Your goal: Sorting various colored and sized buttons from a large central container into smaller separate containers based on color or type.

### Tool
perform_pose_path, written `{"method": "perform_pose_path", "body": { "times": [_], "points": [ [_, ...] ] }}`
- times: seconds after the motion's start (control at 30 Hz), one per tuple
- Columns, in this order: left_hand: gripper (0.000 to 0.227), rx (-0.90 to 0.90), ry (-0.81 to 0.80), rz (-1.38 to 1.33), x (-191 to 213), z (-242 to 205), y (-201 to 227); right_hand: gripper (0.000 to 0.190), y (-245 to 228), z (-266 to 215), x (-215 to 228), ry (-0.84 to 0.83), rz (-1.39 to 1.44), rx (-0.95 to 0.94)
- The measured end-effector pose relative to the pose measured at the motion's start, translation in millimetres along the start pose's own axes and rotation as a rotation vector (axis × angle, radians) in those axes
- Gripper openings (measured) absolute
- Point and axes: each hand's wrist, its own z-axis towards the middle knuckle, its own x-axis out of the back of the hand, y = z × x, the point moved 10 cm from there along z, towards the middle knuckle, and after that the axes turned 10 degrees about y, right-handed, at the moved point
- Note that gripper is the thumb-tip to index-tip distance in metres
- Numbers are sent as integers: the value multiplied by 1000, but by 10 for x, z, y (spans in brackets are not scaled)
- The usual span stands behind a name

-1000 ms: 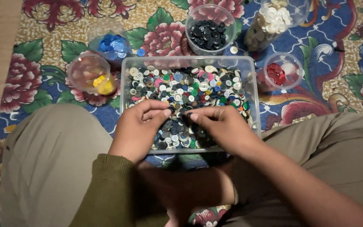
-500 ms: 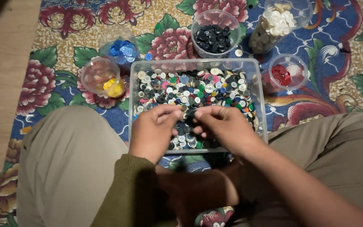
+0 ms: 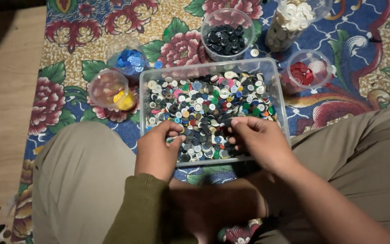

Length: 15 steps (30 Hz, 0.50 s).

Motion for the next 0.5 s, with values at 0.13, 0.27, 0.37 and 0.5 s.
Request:
{"method": "perform_pose_path", "body": {
  "times": [0.13,0.27,0.37,0.5],
  "points": [
    [20,36,1,2,37,5,-2,28,9,44,9,23,23,-29],
    [26,80,69,-4,166,12,17,32,63,160,-8,80,137,-188],
    [27,63,86,-8,145,58,20,24,-57,510,-80,74,265,-273],
    [27,41,55,-19,127,-2,98,32,-962,697,-284,-59,522,-110]
  ]
}}
